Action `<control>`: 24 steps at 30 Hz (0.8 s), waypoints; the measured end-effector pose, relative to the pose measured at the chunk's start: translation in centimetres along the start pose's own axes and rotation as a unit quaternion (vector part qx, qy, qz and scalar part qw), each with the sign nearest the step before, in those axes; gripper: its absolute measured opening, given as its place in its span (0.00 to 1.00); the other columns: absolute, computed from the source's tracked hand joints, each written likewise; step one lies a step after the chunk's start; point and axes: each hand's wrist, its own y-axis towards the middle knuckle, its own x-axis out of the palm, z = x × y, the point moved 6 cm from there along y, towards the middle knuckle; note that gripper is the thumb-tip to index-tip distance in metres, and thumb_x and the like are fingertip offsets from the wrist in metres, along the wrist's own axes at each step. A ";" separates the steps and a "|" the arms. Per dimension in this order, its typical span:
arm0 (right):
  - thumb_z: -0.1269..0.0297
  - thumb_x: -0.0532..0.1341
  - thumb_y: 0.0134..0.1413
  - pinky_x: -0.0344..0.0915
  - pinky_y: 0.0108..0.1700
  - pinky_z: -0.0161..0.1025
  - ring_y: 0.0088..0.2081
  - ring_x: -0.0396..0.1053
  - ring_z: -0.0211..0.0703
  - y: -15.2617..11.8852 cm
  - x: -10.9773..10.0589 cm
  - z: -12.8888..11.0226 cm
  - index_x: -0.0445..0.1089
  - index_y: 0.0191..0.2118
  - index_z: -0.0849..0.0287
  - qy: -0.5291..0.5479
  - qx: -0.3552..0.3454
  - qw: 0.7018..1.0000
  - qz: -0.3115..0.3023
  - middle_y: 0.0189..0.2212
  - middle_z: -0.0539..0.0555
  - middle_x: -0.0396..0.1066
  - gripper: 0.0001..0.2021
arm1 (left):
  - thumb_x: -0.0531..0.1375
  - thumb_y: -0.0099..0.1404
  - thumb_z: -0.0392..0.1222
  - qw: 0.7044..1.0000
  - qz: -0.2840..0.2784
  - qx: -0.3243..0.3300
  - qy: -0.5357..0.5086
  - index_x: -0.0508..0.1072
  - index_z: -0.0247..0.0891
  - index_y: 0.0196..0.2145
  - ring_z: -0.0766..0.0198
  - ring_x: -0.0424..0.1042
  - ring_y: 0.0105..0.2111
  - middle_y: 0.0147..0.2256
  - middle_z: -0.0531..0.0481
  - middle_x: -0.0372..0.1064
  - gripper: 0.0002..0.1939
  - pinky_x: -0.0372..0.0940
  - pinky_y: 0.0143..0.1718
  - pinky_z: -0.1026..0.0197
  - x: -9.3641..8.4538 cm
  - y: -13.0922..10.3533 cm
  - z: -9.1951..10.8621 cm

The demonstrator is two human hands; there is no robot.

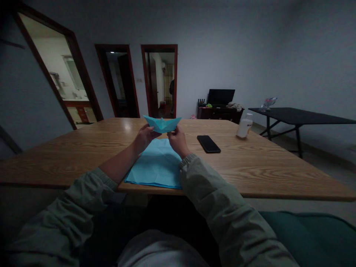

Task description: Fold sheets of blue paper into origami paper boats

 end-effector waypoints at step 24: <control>0.47 0.71 0.43 0.68 0.34 0.34 0.30 0.69 0.39 0.4 -1.1 -1.0 0.72 0.37 0.56 0.158 0.108 0.979 -0.068 0.30 0.50 0.71 0.21 | 0.69 0.54 0.48 0.997 -0.057 -0.058 0.015 0.73 0.36 0.37 0.70 0.70 0.28 0.30 0.52 0.70 0.17 0.66 0.35 0.63 0.1 0.0 0.3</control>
